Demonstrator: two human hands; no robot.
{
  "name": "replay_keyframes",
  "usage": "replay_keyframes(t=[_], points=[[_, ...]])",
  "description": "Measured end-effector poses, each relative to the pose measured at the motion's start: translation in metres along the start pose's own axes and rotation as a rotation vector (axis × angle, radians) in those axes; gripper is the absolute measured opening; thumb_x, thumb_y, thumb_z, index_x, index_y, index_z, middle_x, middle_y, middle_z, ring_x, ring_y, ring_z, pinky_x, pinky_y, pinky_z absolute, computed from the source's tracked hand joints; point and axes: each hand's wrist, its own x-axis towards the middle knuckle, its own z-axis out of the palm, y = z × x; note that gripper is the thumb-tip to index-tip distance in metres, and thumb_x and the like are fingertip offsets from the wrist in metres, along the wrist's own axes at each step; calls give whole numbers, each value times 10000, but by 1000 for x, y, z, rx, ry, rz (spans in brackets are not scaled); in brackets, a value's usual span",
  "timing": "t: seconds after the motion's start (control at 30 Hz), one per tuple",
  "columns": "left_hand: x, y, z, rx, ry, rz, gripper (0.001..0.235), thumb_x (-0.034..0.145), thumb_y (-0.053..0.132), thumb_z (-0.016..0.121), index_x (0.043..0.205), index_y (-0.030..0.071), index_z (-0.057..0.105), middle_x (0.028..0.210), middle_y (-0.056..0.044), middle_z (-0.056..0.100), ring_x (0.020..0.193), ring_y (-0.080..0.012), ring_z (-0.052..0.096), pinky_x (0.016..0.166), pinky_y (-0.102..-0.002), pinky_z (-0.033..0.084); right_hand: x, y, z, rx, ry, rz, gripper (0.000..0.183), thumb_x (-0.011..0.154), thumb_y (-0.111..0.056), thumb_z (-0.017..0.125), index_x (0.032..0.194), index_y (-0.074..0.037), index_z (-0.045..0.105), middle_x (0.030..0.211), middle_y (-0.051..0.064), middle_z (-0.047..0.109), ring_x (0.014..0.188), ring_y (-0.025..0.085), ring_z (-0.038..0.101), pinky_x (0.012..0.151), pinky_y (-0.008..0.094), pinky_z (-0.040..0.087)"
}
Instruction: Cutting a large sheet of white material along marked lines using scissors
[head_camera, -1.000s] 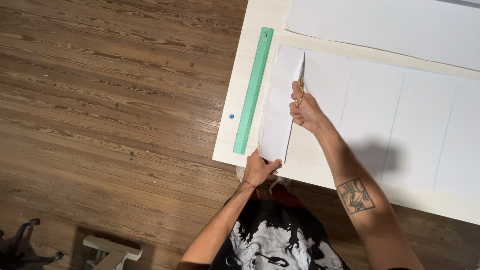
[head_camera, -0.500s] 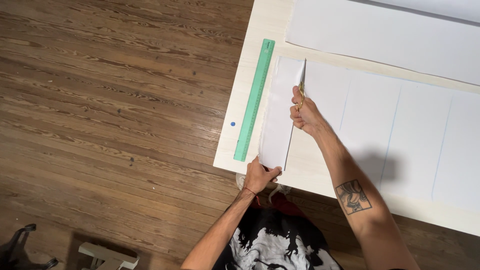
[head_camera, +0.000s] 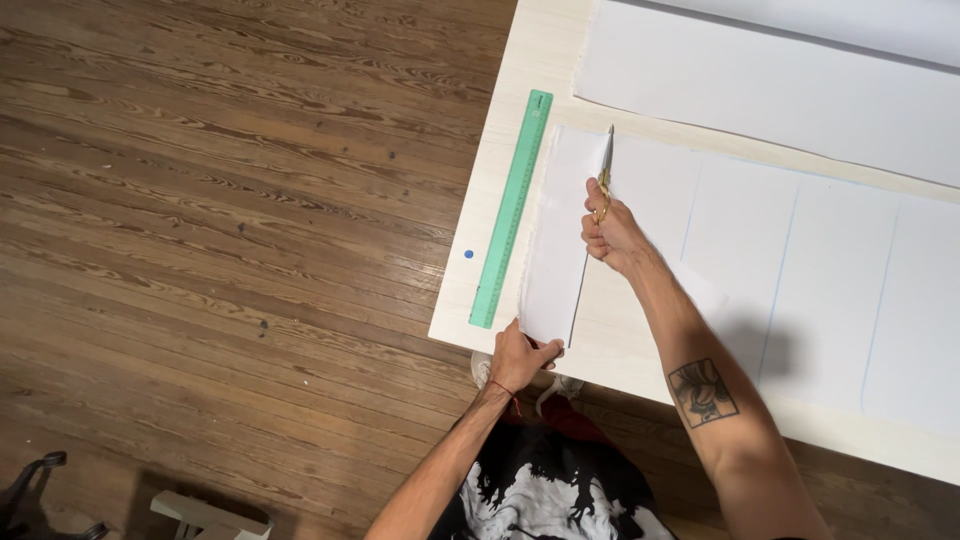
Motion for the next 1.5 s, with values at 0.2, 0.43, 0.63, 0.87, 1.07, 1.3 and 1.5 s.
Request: replay_keyframes(t=[0.2,0.43,0.63,0.87,1.07,1.3,1.5], points=[[5,-13,3,-25,3,4,510,946,216,907,1288,-77,669,971,-214,885,713,-193,849,751,-326,707,-6,-10,6,28,-26,-1,631,1115,-867,541,990,-266,391,590,-89,241,445,38,209,356,151,165],[12,-23,3,2,33,28,500,956,213,896,1292,-78,666,980,-228,887,736,-211,856,764,-353,704,-15,-9,14,29,-40,-3,622,1121,-864,538,1039,-258,421,605,-98,250,464,35,207,367,156,160],[-7,3,9,-51,82,31,535,965,371,899,1267,-14,682,952,-175,893,748,-218,877,799,-364,732,-115,56,40,243,-276,8,674,1097,-921,438,1220,-259,469,617,-54,396,498,68,365,428,190,238],[49,-75,21,-48,362,264,423,1100,335,714,1440,84,726,1022,-123,886,796,-244,831,734,-420,678,-246,116,12,194,-1184,-154,585,1187,-713,357,1145,-130,367,683,23,607,507,136,468,468,275,355],[-11,-19,14,-608,246,207,411,1198,200,610,1559,8,567,1073,-280,819,819,-401,898,607,-469,762,-275,121,-44,28,-1096,-72,701,1102,-846,346,1118,-146,333,610,13,566,506,116,400,547,266,338],[-31,-60,59,-685,439,287,330,1209,366,631,1188,39,675,950,-8,454,811,-388,901,562,-380,743,-276,87,-85,-192,-1249,18,735,1077,-889,361,1090,-156,308,585,28,559,499,126,394,521,270,322],[-107,-96,126,-733,457,271,410,1209,311,603,1438,-9,719,1357,-296,824,869,-373,925,616,-315,775,-233,116,-100,-349,-1425,-187,587,1190,-773,428,1225,-188,403,839,52,779,560,87,595,460,199,432]])
